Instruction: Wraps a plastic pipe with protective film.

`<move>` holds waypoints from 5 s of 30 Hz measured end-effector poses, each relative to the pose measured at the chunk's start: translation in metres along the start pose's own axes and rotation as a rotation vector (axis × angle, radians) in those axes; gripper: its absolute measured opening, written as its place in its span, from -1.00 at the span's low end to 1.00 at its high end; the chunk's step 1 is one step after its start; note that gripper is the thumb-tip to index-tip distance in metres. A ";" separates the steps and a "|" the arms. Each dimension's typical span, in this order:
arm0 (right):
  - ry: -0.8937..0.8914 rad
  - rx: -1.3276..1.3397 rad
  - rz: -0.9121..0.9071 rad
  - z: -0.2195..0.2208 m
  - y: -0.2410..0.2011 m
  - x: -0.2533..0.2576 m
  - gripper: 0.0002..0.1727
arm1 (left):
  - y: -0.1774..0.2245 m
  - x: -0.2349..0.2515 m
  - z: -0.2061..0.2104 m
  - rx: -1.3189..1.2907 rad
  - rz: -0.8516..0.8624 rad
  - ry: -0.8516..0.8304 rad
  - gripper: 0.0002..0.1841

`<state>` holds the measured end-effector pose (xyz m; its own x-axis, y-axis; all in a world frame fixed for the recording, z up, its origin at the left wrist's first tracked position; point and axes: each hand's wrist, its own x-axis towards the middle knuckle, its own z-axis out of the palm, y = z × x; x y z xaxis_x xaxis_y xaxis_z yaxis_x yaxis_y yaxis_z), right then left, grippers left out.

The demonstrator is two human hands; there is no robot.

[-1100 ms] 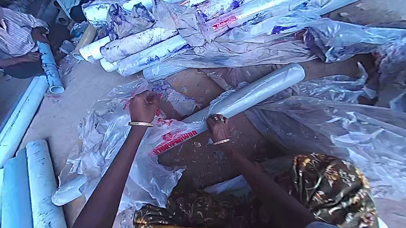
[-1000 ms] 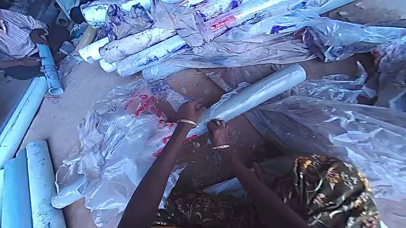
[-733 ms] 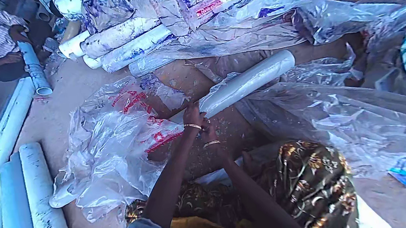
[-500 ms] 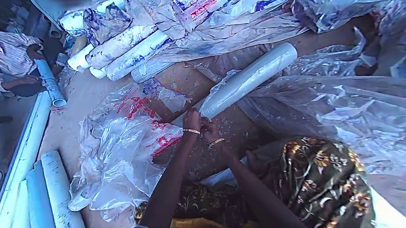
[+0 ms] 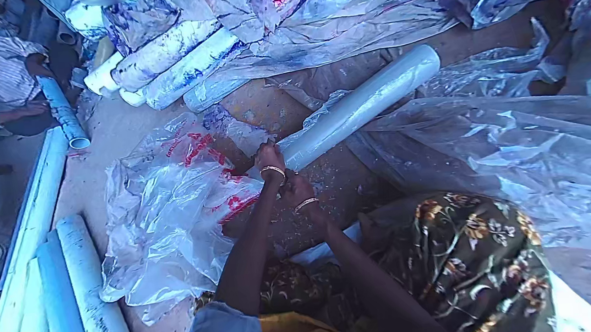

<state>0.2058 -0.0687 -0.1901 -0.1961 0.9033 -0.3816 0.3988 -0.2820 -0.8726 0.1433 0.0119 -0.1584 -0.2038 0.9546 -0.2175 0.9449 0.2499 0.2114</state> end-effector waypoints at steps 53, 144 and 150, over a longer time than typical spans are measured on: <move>-0.101 -0.593 0.083 0.045 0.023 -0.033 -0.45 | -0.036 0.071 -0.054 0.178 0.194 -0.225 -0.69; 1.293 0.348 0.476 -0.104 0.054 0.050 0.14 | 0.049 0.098 0.031 0.210 0.617 -0.432 -0.35; 1.262 0.352 0.521 -0.104 0.052 0.044 0.06 | 0.046 0.120 -0.061 -0.832 0.330 -0.410 -0.62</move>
<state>0.3106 -0.0104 -0.2203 0.9005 0.2967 -0.3178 -0.1031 -0.5644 -0.8190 0.1466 0.1479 -0.1162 0.2912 0.9059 -0.3074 0.4247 0.1655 0.8901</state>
